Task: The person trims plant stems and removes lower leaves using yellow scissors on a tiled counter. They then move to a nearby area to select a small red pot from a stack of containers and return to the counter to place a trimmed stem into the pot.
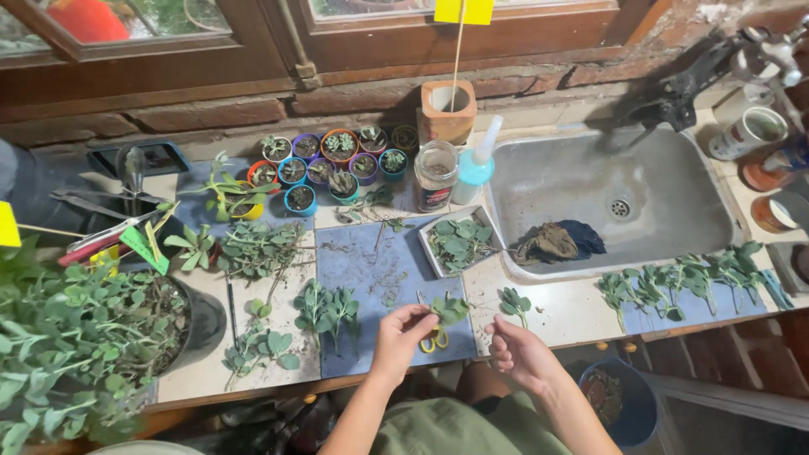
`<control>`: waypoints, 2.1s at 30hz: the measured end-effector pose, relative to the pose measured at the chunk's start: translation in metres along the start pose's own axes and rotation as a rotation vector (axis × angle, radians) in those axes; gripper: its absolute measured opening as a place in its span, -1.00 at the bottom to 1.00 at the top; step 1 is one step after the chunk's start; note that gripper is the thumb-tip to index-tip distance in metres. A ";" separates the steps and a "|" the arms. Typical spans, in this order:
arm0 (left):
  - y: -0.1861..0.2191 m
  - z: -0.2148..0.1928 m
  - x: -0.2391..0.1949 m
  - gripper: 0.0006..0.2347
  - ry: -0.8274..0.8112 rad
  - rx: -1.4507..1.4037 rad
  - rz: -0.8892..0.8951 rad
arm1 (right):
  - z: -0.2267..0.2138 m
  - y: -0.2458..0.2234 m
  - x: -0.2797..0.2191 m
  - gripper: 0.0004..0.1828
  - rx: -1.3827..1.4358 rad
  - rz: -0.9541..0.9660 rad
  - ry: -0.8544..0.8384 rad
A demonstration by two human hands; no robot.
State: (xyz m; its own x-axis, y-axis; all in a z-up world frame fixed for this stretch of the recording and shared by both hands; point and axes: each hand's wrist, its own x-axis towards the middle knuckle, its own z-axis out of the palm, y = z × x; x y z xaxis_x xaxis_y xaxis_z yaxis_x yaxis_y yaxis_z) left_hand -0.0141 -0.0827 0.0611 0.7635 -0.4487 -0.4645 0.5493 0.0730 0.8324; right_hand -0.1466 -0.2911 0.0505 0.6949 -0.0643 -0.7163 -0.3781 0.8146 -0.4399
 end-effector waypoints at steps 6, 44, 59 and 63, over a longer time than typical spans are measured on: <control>0.022 -0.041 0.009 -0.90 0.093 -0.386 -0.102 | -0.019 0.011 0.009 -0.65 -0.038 0.035 0.065; 0.096 -0.235 0.133 -0.80 0.901 -0.012 0.196 | -0.055 -0.010 -0.003 -0.79 -0.867 -0.371 0.825; 0.084 -0.222 0.117 -0.49 1.118 0.702 0.610 | -0.070 -0.012 0.037 -0.63 -1.158 -0.278 0.821; 0.089 -0.196 0.100 -0.53 1.071 0.704 0.736 | -0.027 -0.019 0.015 -0.80 -0.540 -0.326 0.682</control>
State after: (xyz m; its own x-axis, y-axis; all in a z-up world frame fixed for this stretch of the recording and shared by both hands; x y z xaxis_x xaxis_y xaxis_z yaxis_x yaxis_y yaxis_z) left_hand 0.1777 0.0539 0.0297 0.8442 0.3766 0.3816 -0.0987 -0.5904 0.8011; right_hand -0.1460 -0.3229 0.0336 0.3716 -0.7077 -0.6010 -0.5801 0.3284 -0.7454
